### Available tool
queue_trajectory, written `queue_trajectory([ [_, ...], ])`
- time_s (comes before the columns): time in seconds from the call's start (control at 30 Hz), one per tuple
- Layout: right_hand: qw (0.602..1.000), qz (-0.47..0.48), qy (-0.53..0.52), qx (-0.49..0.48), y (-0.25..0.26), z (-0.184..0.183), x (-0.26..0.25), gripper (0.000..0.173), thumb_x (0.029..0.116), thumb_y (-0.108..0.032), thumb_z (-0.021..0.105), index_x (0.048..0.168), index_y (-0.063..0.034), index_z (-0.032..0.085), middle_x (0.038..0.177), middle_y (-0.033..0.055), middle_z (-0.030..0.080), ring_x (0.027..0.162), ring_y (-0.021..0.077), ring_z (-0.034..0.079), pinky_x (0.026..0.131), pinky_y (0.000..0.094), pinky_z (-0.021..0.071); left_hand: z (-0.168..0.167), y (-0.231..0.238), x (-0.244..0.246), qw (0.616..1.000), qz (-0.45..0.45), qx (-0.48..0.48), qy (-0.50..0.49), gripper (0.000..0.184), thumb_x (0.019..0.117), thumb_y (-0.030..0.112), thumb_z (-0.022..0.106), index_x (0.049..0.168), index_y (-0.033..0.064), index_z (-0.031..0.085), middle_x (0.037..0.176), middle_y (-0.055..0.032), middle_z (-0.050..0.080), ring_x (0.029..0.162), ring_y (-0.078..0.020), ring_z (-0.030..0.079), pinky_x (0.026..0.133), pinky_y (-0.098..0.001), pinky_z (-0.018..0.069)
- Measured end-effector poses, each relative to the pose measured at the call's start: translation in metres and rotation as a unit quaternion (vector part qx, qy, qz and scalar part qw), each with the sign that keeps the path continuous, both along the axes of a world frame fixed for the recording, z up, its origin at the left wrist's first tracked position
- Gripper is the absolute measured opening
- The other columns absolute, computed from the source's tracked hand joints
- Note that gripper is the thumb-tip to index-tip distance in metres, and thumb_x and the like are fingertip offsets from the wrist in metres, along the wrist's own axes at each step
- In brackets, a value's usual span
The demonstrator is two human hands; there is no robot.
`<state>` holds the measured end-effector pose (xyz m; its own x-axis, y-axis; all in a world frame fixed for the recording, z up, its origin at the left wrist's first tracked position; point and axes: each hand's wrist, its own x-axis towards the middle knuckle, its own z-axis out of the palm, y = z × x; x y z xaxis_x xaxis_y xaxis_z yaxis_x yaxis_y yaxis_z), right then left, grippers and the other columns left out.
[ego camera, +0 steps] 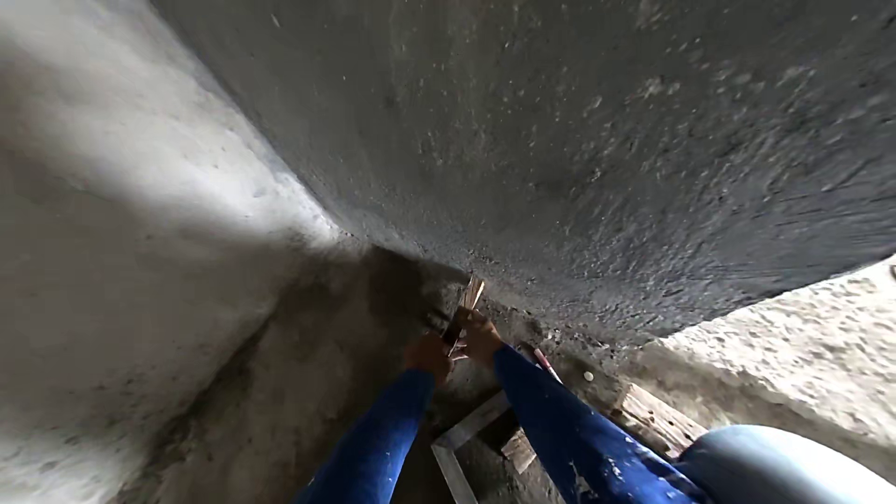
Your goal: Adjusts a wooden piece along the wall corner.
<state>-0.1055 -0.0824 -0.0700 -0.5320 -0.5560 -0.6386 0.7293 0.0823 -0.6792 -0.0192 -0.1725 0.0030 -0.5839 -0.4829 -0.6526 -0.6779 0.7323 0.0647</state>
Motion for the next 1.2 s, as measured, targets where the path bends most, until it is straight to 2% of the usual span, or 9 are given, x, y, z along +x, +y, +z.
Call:
queue_trajectory([
  [0.33, 1.000, 0.002, -0.001, -0.015, 0.001, 0.003, -0.001, 0.056, 0.1099, -0.032, 0.049, 0.160, -0.0225, 0.025, 0.144, 0.0219, 0.054, 0.113, 0.0458, 0.065, 0.079, 0.0664, 0.0576, 0.004, -0.002, 0.003, 1.000, 0.013, 0.007, 0.014, 0.051, 0.0906, 0.045, 0.071, 0.119, 0.0038, 0.068, 0.116, -0.0173, 0.071, 0.110, -0.0347, 0.069, 0.094, -0.0578, 0.0552],
  [0.47, 0.998, 0.008, 0.005, 0.070, 0.019, 0.002, -0.007, 0.055, 0.1047, -0.043, 0.057, 0.151, -0.0157, 0.047, 0.149, 0.0206, 0.051, 0.127, 0.0443, 0.057, 0.091, 0.0678, 0.0525, -0.002, -0.003, 0.005, 1.000, 0.011, 0.003, 0.029, 0.051, 0.0898, 0.040, 0.074, 0.125, 0.0051, 0.066, 0.117, -0.0188, 0.070, 0.109, -0.0362, 0.069, 0.092, -0.0593, 0.0557],
  [0.53, 0.983, 0.045, 0.101, 0.144, 0.041, -0.013, -0.013, 0.048, 0.1050, -0.041, 0.058, 0.142, -0.0095, 0.057, 0.135, 0.0235, 0.062, 0.115, 0.0425, 0.066, 0.088, 0.0627, 0.0575, -0.005, -0.004, 0.006, 0.999, 0.011, 0.003, 0.036, 0.049, 0.0891, 0.040, 0.075, 0.122, 0.0053, 0.068, 0.115, -0.0190, 0.071, 0.107, -0.0363, 0.069, 0.090, -0.0599, 0.0564],
  [0.73, 0.806, 0.252, 0.401, 0.355, 0.127, -0.007, -0.013, 0.030, 0.1034, -0.038, 0.053, 0.115, -0.0205, 0.074, 0.108, 0.0127, 0.075, 0.102, 0.0356, 0.072, 0.087, 0.0663, 0.0551, -0.003, -0.003, 0.005, 0.999, -0.027, -0.019, 0.021, 0.048, 0.0883, 0.043, 0.077, 0.111, 0.0020, 0.069, 0.108, -0.0196, 0.071, 0.102, -0.0364, 0.070, 0.087, -0.0599, 0.0570],
  [0.83, 0.684, 0.388, 0.512, 0.347, 0.163, -0.002, 0.014, 0.026, 0.0977, -0.034, 0.060, 0.114, -0.0202, 0.074, 0.121, 0.0089, 0.071, 0.116, 0.0311, 0.067, 0.097, 0.0608, 0.0535, -0.016, -0.008, 0.005, 0.999, -0.025, -0.018, 0.041, 0.048, 0.0839, 0.043, 0.080, 0.109, 0.0038, 0.070, 0.104, -0.0188, 0.072, 0.099, -0.0369, 0.071, 0.085, -0.0613, 0.0572],
  [0.93, 0.567, 0.477, 0.611, 0.279, 0.198, -0.022, 0.048, 0.060, 0.0688, -0.031, 0.085, 0.127, -0.0247, 0.070, 0.137, 0.0087, 0.062, 0.136, 0.0367, 0.049, 0.111, 0.0660, 0.0384, -0.021, -0.010, 0.005, 0.998, -0.020, -0.025, 0.052, 0.049, 0.0830, 0.046, 0.080, 0.105, 0.0037, 0.070, 0.101, -0.0198, 0.072, 0.097, -0.0378, 0.071, 0.083, -0.0633, 0.0568],
  [1.0, 0.539, 0.514, 0.610, 0.272, 0.213, -0.030, 0.060, 0.076, 0.0662, -0.024, 0.088, 0.138, -0.0247, 0.062, 0.144, 0.0135, 0.057, 0.141, 0.0407, 0.043, 0.118, 0.0674, 0.0284, -0.018, -0.009, 0.004, 0.998, -0.033, -0.032, 0.050, 0.048, 0.0834, 0.046, 0.079, 0.104, 0.0031, 0.069, 0.101, -0.0193, 0.071, 0.097, -0.0375, 0.070, 0.083, -0.0624, 0.0568],
  [1.1, 0.553, 0.513, 0.603, 0.258, 0.212, -0.028, 0.054, 0.054, 0.0781, -0.027, 0.079, 0.130, -0.0207, 0.065, 0.135, 0.0106, 0.062, 0.134, 0.0354, 0.051, 0.114, 0.0644, 0.0345, -0.015, -0.008, 0.001, 0.998, -0.037, -0.040, 0.038, 0.048, 0.0839, 0.046, 0.078, 0.103, 0.0031, 0.069, 0.102, -0.0189, 0.072, 0.099, -0.0363, 0.071, 0.084, -0.0608, 0.0571],
  [1.2, 0.635, 0.437, 0.564, 0.295, 0.185, -0.009, 0.044, 0.058, 0.0827, -0.047, 0.073, 0.130, -0.0142, 0.064, 0.135, 0.0108, 0.062, 0.129, 0.0328, 0.057, 0.102, 0.0577, 0.0503, -0.017, -0.010, 0.000, 0.998, -0.027, -0.042, 0.032, 0.047, 0.0825, 0.047, 0.078, 0.101, 0.0049, 0.070, 0.101, -0.0178, 0.072, 0.098, -0.0356, 0.071, 0.083, -0.0607, 0.0578],
])
